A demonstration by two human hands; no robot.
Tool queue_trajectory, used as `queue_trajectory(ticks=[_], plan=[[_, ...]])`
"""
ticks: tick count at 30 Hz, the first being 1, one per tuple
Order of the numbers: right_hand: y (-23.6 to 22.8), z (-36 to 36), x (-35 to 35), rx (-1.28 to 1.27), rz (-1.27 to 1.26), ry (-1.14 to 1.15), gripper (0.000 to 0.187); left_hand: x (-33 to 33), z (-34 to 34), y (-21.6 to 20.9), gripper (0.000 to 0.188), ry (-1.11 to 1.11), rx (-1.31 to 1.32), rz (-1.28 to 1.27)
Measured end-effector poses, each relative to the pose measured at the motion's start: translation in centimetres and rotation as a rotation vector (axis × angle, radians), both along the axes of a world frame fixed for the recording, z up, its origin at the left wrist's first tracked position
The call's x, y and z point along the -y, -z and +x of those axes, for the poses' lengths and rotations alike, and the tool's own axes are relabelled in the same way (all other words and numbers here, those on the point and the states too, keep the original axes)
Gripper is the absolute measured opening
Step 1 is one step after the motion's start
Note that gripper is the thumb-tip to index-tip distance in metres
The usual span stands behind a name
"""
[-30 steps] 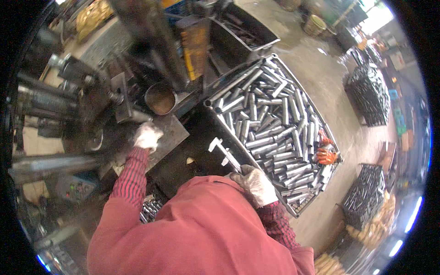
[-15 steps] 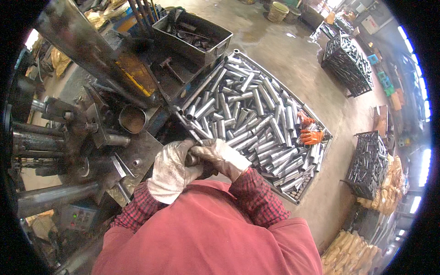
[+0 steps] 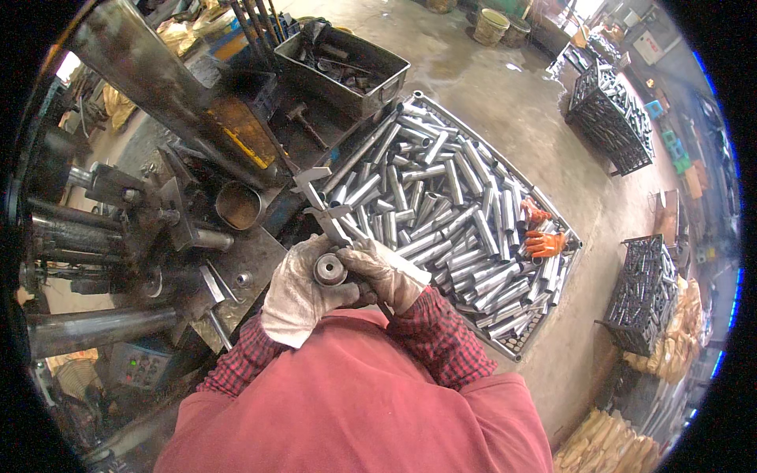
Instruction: The person picks up metal cylindrical parts from a bin and uses a caliper to measure their dimensions. They repeatedly measure several parts and place them back into the bin.
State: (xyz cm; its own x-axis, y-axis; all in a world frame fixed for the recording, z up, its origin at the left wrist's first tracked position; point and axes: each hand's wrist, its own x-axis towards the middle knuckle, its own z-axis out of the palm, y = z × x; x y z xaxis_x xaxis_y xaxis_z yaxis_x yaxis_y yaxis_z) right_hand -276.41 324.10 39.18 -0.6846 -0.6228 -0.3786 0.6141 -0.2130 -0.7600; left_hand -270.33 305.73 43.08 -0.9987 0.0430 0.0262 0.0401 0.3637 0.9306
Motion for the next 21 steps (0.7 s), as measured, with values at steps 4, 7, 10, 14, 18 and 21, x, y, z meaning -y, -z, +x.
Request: queue_trajectory(ticks=[4, 7, 10, 14, 18, 21], plan=[[-1.4, -1.4, -1.0, -0.245, 0.385, -0.281, 0.053, 0.4, 0.7, 0.6, 0.059, -0.159, 0.166, 0.040], [-2.2, -1.5, -2.0, -0.478, 0.606, -0.312, 0.061, 1.3, 1.8, 0.6, 0.053, -0.245, 0.446, 0.398], [-3.1, -0.5, -3.3, -0.593, 0.923, -0.212, 0.061, 1.9, 2.6, 0.7, 0.052, -0.364, 0.393, 0.189], [-4.0, 0.6, -4.3, -0.481, 0.986, -0.165, 0.048, 2.3, 3.2, 1.0, 0.050, -0.364, 0.353, 0.249], [-3.7, 1.2, -4.5, -0.573, 0.985, -0.150, 0.046, 2.0, 3.0, 0.7, 0.052, -0.332, 0.344, 0.415], [-3.0, 1.8, -4.3, -0.588, 0.988, -0.113, 0.048, 1.9, 2.7, -0.2, 0.056, -0.285, 0.404, 0.505]])
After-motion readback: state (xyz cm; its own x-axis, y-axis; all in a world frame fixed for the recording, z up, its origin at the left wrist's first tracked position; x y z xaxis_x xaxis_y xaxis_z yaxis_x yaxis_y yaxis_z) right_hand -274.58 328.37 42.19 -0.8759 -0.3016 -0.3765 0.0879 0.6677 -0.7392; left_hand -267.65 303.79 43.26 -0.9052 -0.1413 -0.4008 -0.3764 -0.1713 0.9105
